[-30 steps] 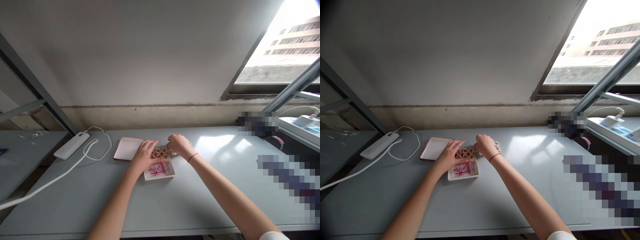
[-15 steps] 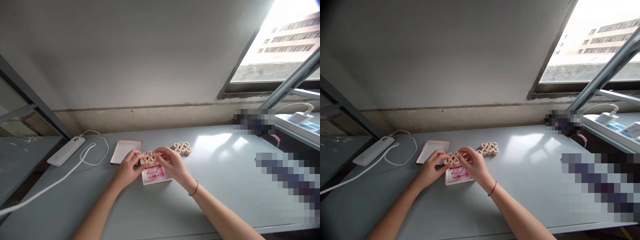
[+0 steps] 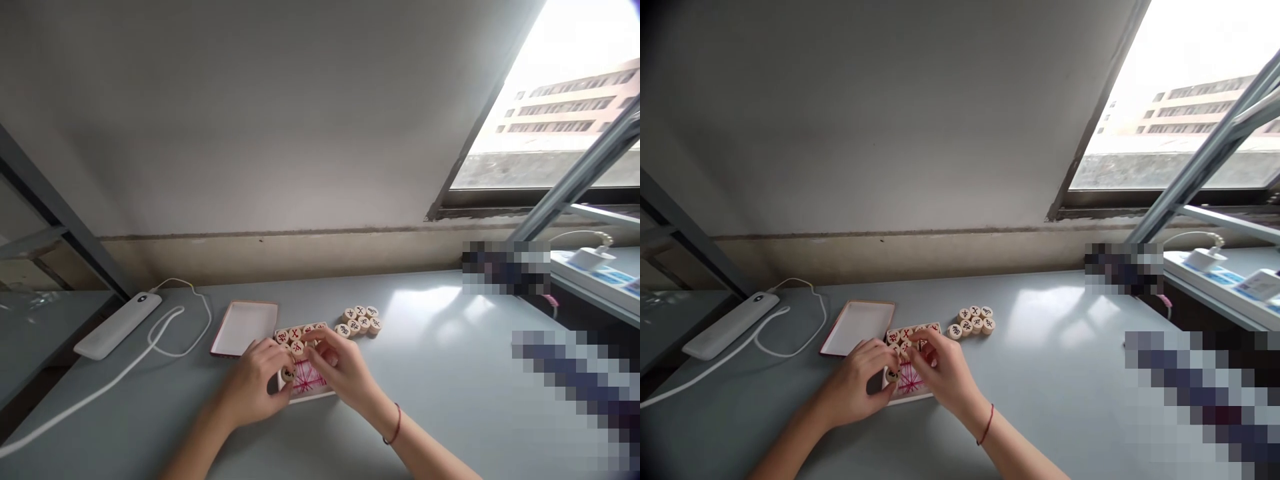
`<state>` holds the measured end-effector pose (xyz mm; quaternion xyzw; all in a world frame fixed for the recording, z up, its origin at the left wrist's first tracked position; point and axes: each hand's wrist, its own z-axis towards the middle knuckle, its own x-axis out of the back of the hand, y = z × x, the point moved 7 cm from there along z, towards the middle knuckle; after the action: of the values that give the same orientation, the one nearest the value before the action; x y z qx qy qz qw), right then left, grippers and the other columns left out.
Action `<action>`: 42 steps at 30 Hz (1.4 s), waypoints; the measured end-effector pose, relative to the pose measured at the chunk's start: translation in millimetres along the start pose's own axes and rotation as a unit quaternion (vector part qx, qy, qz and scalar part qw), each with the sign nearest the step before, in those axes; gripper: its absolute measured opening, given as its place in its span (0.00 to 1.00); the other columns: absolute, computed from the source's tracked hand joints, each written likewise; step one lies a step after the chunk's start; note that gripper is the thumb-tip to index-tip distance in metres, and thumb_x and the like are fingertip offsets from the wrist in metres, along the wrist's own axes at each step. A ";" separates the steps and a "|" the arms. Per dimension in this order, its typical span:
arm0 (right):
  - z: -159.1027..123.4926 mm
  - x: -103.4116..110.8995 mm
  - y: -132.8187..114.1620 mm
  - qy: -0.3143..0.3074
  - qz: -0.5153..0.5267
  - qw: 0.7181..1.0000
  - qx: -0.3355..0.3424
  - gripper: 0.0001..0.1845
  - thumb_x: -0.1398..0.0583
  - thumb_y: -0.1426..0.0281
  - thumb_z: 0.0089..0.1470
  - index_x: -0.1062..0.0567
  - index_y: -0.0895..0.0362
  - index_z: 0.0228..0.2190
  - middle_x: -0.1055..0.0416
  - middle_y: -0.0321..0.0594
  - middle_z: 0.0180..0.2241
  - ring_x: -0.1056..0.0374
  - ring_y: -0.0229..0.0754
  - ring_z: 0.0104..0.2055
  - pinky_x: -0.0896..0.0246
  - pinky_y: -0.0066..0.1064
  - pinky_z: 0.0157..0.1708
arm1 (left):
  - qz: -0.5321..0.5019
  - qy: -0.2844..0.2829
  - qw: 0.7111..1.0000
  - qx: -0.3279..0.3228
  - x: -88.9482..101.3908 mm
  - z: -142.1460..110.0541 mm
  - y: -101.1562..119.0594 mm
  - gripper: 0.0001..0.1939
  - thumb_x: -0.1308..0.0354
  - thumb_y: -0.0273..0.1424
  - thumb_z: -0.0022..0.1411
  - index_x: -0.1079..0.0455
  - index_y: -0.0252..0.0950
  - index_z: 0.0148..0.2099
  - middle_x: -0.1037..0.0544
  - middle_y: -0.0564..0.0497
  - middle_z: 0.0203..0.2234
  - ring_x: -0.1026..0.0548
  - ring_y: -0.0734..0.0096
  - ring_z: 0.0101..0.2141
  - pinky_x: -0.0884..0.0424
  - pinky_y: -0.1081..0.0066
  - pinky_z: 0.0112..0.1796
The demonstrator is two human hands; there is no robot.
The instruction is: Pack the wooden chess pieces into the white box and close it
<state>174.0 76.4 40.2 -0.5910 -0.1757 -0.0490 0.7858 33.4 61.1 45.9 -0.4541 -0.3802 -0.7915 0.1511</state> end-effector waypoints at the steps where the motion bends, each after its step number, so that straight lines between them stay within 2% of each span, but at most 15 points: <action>1: -0.1 -0.1 -0.4 -0.002 -0.004 1.000 -0.001 0.10 0.44 0.64 0.56 0.27 0.57 0.36 0.31 0.35 0.23 0.39 0.34 0.23 0.44 0.25 0.23 | 0.003 -0.005 1.000 -0.003 -0.8 0.1 1.3 0.09 0.44 0.21 0.53 0.33 0.39 0.36 0.24 0.53 0.36 0.29 0.65 0.39 0.35 0.66 0.41; 6: -1.2 -2.7 -0.7 -0.012 -0.010 1.000 0.006 0.09 0.44 0.67 0.56 0.28 0.57 0.36 0.29 0.37 0.27 0.36 0.35 0.26 0.42 0.25 0.26 | 0.017 -0.024 1.000 -0.008 -7.1 -0.4 2.5 0.11 0.45 0.20 0.52 0.31 0.40 0.37 0.24 0.53 0.37 0.29 0.65 0.38 0.35 0.66 0.40; 11: -1.5 -4.1 -1.2 -0.009 -0.033 0.999 0.022 0.07 0.43 0.70 0.54 0.27 0.57 0.36 0.30 0.35 0.26 0.38 0.34 0.26 0.43 0.24 0.27 | 0.014 -0.025 0.999 -0.015 -12.3 -2.4 2.2 0.14 0.46 0.19 0.52 0.28 0.42 0.38 0.24 0.53 0.34 0.28 0.66 0.37 0.35 0.67 0.40; 19: -3.6 -6.8 0.6 -0.012 -0.040 0.999 0.016 0.07 0.43 0.71 0.54 0.27 0.56 0.36 0.32 0.33 0.25 0.41 0.32 0.24 0.46 0.23 0.25 | 0.008 -0.032 0.999 0.002 -8.7 0.5 6.4 0.13 0.46 0.21 0.54 0.31 0.42 0.40 0.23 0.53 0.36 0.28 0.65 0.38 0.36 0.65 0.41; 27: -2.0 -4.6 -4.8 -0.015 -0.056 0.998 0.039 0.07 0.44 0.73 0.55 0.27 0.56 0.36 0.29 0.35 0.29 0.38 0.34 0.27 0.42 0.24 0.28 | 0.032 -0.037 0.999 0.014 -7.4 0.8 6.0 0.10 0.45 0.21 0.54 0.31 0.40 0.37 0.24 0.52 0.36 0.30 0.64 0.38 0.38 0.65 0.39; 33: -5.0 -0.5 -16.6 -0.002 -0.041 0.994 0.103 0.10 0.45 0.77 0.52 0.27 0.55 0.36 0.31 0.43 0.41 0.33 0.41 0.42 0.36 0.29 0.38 | 0.075 -0.045 0.996 0.008 -5.6 -0.2 6.2 0.05 0.44 0.27 0.57 0.27 0.41 0.35 0.25 0.51 0.35 0.31 0.64 0.38 0.38 0.64 0.38; 39: -10.2 -10.5 -16.7 -0.039 -0.110 0.985 0.129 0.16 0.45 0.78 0.52 0.28 0.53 0.42 0.30 0.43 0.42 0.32 0.41 0.41 0.33 0.32 0.39 | 0.101 -0.018 0.995 0.011 2.6 -0.4 2.4 0.08 0.46 0.27 0.60 0.27 0.40 0.38 0.26 0.50 0.36 0.31 0.64 0.39 0.37 0.63 0.40; 42: -12.7 -20.9 -17.9 -0.056 -0.161 0.972 0.159 0.11 0.44 0.77 0.55 0.28 0.54 0.40 0.28 0.42 0.39 0.33 0.42 0.40 0.34 0.35 0.40 | 0.099 0.005 0.995 0.029 7.3 -0.5 -5.5 0.10 0.49 0.24 0.60 0.28 0.39 0.40 0.26 0.50 0.36 0.31 0.65 0.39 0.36 0.64 0.41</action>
<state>152.2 56.4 46.5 -0.4242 -0.3174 -0.1134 0.8405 25.9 65.1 49.3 -0.4813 -0.3555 -0.7632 0.2438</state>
